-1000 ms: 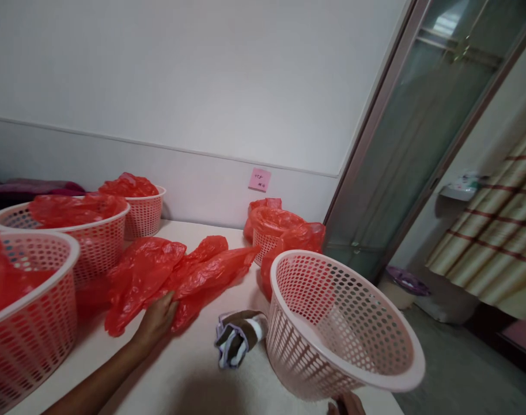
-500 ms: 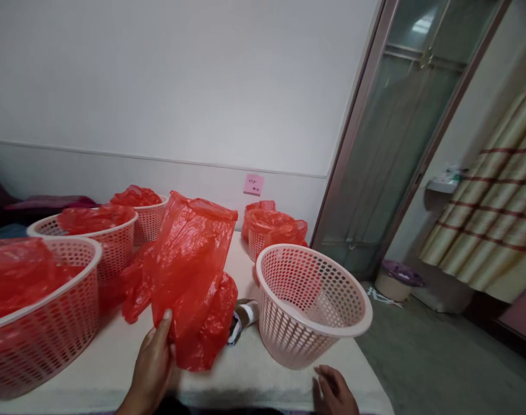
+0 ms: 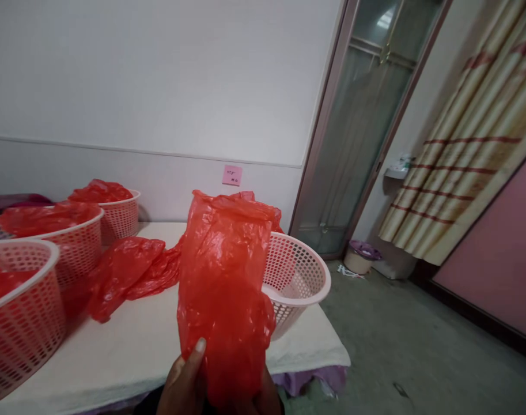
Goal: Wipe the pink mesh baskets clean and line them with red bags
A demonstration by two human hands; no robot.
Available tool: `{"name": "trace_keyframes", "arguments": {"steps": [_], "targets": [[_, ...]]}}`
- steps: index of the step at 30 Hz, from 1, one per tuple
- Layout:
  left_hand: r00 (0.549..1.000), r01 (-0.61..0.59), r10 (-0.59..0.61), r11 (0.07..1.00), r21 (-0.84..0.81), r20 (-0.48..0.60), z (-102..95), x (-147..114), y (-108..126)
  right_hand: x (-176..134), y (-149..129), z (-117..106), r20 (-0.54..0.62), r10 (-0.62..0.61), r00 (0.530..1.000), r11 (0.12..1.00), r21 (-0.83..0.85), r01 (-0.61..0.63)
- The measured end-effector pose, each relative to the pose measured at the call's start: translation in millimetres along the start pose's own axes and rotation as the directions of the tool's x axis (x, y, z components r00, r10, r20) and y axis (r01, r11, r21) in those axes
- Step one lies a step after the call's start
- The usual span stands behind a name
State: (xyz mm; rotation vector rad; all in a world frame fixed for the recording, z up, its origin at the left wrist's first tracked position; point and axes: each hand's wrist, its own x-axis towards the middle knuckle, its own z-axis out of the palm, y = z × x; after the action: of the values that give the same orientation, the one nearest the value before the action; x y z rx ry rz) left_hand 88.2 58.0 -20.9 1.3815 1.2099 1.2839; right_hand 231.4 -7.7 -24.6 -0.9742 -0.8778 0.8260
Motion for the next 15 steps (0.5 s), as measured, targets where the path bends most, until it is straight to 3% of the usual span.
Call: {"name": "trace_keyframes", "arguments": {"steps": [3,7,10,15], "targets": [[0.995,0.104,-0.104,0.992,-0.067,0.002,-10.4,2,1,9,-9,-2,0.129,-0.015,0.991,0.996,-0.088,0.027],[0.978,0.182,-0.2,0.959,-0.218,-0.061,-18.3,13,26,11,-20,-8,0.072,-0.039,0.997,0.993,-0.106,0.047],[0.969,0.21,-0.241,0.917,-0.34,-0.05,-10.8,15,55,12,-31,-8,0.064,-0.041,0.997,0.993,-0.11,0.047],[0.964,0.219,-0.265,0.747,-0.628,0.02,4.9,11,94,23,-52,-19,0.136,-0.057,0.989,0.993,-0.098,0.071]]}}
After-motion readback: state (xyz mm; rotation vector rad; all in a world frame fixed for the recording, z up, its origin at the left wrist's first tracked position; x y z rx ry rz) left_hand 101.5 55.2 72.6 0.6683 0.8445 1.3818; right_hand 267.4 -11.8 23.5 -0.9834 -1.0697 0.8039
